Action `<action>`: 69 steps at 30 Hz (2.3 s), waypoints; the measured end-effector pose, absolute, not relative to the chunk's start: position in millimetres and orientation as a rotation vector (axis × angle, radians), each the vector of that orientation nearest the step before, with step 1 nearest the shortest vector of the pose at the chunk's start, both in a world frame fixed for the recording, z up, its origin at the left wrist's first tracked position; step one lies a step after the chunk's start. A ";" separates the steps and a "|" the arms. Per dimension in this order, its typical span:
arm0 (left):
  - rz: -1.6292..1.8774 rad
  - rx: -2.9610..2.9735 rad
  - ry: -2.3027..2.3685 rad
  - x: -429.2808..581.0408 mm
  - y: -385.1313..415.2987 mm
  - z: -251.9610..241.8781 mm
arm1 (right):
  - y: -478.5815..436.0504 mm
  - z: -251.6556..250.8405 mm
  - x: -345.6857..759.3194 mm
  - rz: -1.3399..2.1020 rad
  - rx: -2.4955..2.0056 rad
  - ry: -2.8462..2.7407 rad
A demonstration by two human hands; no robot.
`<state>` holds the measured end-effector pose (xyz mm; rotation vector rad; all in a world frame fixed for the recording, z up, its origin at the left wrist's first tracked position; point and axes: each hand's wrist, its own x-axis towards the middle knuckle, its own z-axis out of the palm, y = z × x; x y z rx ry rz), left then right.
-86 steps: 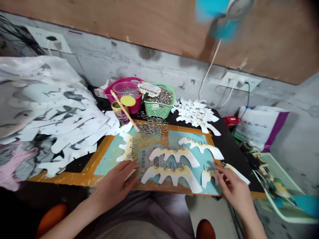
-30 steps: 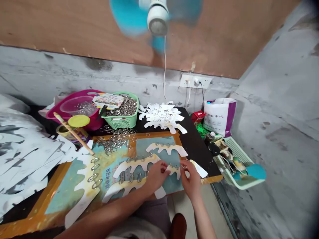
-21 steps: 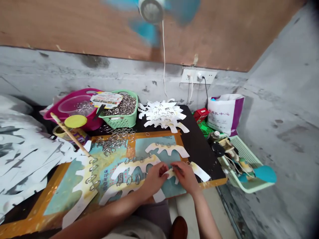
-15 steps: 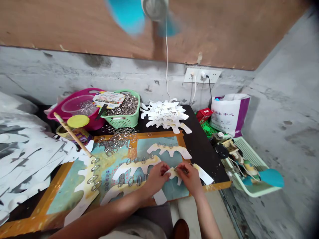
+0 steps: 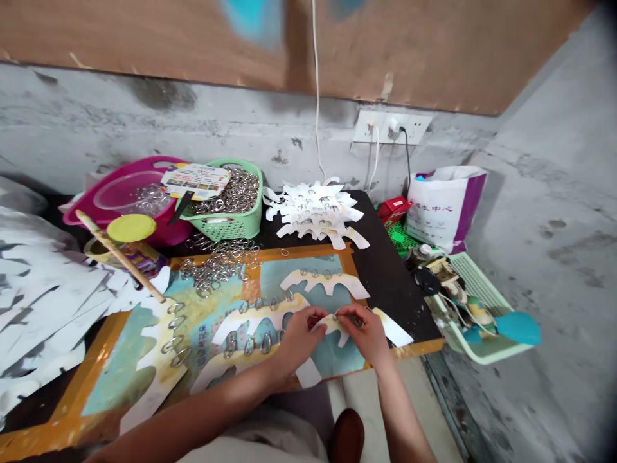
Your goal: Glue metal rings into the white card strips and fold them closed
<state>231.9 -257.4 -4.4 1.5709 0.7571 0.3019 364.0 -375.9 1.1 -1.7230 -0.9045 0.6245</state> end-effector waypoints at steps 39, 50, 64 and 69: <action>0.398 1.751 0.643 227.7 -254.3 4.6 | -416.9 5.6 396.6 0.179 -1.972 -1.274; 0.585 2.083 0.581 234.9 -238.5 2.0 | -458.0 -11.6 368.3 -0.051 -2.371 -1.498; 0.080 2.559 0.562 254.2 -211.2 17.8 | -463.2 -15.6 340.6 0.025 -2.306 -1.044; 0.046 2.526 0.540 246.5 -213.4 21.4 | -465.5 -20.7 344.6 -0.005 -2.279 -1.084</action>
